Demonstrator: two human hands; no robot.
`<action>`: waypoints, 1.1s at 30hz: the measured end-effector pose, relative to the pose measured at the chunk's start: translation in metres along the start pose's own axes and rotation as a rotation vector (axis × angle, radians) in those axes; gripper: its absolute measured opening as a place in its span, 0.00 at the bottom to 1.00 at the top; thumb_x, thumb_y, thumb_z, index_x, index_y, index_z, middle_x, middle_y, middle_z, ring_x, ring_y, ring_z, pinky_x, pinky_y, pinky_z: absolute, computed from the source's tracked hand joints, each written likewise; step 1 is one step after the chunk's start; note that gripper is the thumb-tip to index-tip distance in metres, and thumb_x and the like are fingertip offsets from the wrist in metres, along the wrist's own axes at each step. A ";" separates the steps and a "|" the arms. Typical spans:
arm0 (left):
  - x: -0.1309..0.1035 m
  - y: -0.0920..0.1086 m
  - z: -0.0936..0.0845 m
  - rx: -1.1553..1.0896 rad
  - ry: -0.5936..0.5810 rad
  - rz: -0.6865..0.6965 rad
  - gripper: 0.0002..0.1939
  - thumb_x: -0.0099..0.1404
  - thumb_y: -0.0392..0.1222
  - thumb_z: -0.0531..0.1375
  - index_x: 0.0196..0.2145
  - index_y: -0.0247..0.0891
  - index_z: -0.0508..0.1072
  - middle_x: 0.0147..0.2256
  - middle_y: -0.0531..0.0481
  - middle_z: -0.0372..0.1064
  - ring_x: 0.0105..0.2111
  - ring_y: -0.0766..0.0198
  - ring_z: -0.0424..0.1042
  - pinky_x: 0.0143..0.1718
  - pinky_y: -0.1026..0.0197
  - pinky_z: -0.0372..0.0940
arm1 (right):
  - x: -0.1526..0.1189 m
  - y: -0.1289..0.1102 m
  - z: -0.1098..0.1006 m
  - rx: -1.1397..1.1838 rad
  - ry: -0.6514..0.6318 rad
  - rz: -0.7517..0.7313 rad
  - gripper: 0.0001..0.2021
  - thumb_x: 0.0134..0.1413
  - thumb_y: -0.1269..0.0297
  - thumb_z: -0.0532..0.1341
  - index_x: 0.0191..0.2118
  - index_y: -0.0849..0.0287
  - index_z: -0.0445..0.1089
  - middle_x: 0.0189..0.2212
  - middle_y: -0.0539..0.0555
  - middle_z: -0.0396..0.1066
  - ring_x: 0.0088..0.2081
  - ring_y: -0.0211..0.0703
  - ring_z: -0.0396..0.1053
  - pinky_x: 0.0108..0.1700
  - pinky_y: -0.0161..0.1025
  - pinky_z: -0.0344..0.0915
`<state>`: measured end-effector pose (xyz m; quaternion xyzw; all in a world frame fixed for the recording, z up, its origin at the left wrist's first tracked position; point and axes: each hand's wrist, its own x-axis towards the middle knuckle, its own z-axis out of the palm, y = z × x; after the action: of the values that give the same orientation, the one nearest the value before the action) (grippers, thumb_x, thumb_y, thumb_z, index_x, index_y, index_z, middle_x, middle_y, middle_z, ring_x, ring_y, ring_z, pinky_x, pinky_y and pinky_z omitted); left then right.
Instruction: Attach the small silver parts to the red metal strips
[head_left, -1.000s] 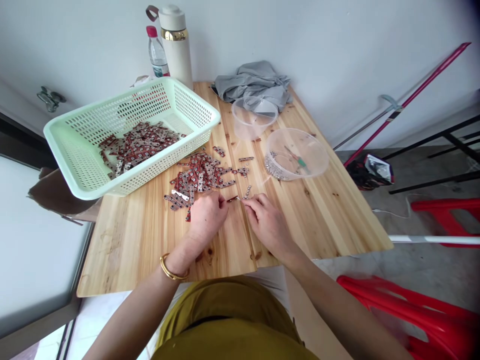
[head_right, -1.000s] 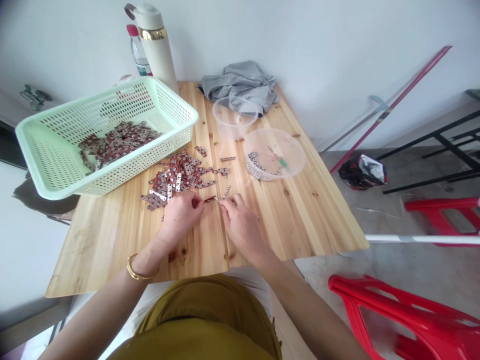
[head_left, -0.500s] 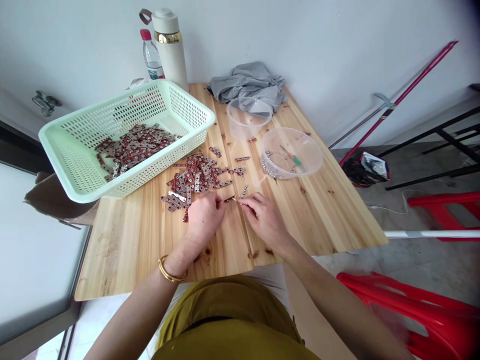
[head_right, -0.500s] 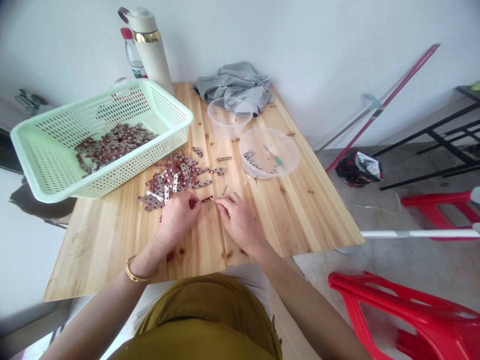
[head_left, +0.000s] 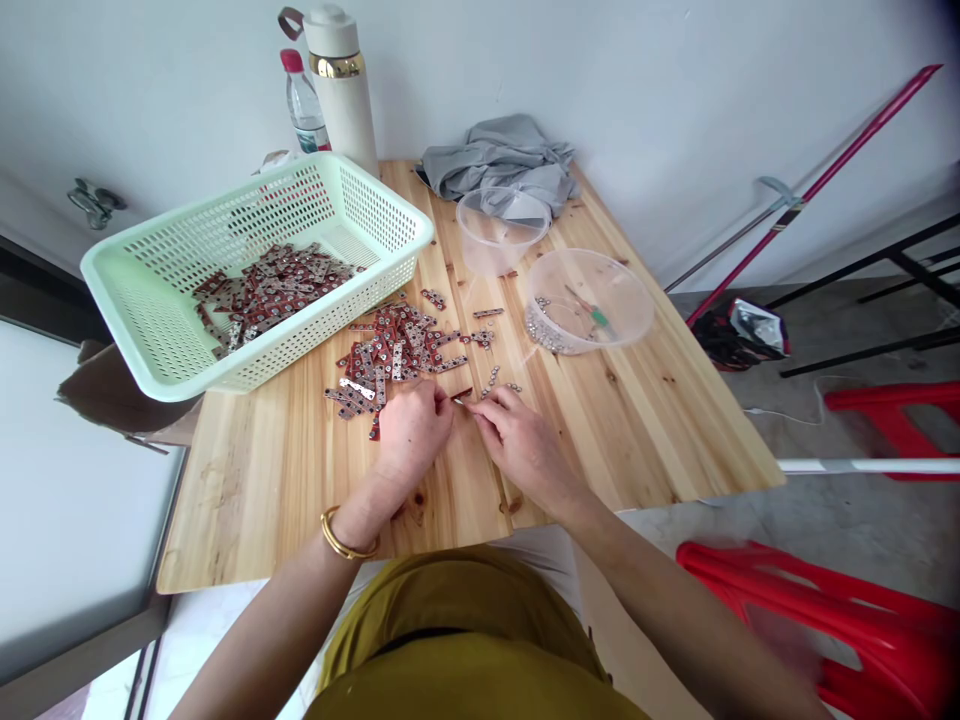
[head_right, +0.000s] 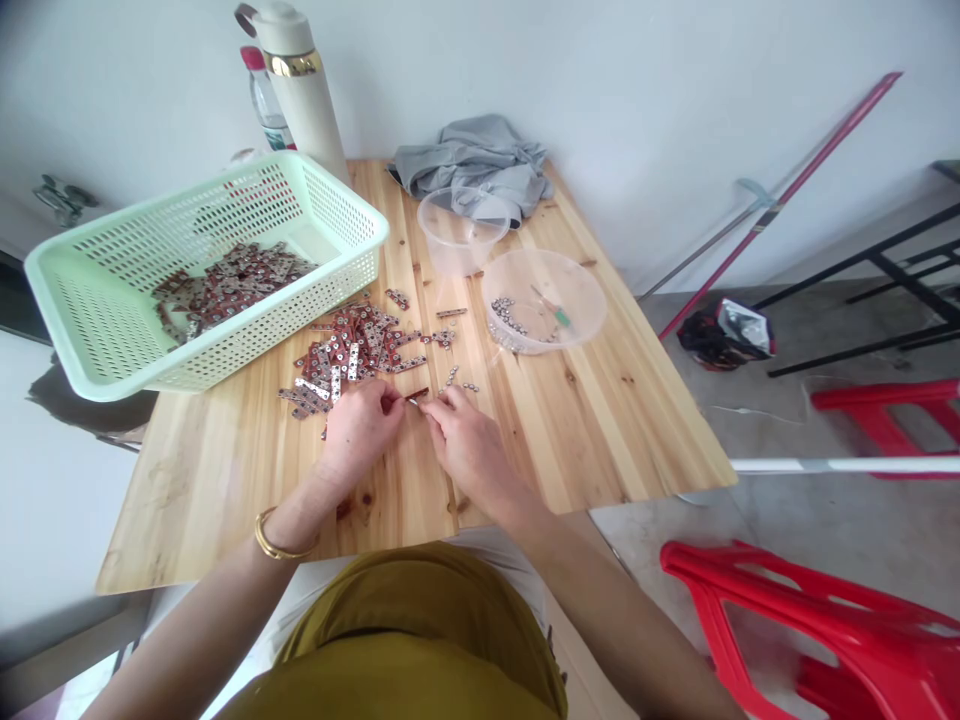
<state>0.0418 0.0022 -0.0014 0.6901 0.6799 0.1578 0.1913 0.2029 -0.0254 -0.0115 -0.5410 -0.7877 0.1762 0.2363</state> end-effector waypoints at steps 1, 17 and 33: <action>0.000 0.000 0.000 0.000 0.003 0.001 0.08 0.61 0.37 0.55 0.30 0.39 0.74 0.32 0.48 0.74 0.34 0.59 0.72 0.33 0.62 0.62 | 0.000 -0.001 0.000 0.004 0.001 0.010 0.13 0.65 0.69 0.51 0.46 0.55 0.72 0.38 0.56 0.68 0.38 0.43 0.70 0.41 0.41 0.67; -0.003 -0.008 -0.002 -0.138 0.026 0.093 0.06 0.63 0.36 0.58 0.30 0.38 0.75 0.32 0.48 0.75 0.35 0.61 0.71 0.37 0.61 0.62 | 0.037 0.056 -0.033 -0.136 0.129 0.003 0.07 0.60 0.67 0.57 0.36 0.58 0.72 0.34 0.55 0.72 0.36 0.44 0.70 0.39 0.39 0.64; -0.004 -0.013 -0.001 -0.164 0.057 0.161 0.07 0.63 0.33 0.58 0.30 0.36 0.76 0.31 0.48 0.73 0.34 0.61 0.70 0.37 0.62 0.63 | 0.071 0.053 -0.041 -0.510 -0.141 -0.212 0.08 0.57 0.74 0.55 0.33 0.63 0.73 0.32 0.58 0.72 0.29 0.41 0.66 0.28 0.37 0.54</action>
<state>0.0303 -0.0013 -0.0064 0.7198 0.6121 0.2472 0.2145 0.2452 0.0609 0.0066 -0.4840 -0.8732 -0.0161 0.0546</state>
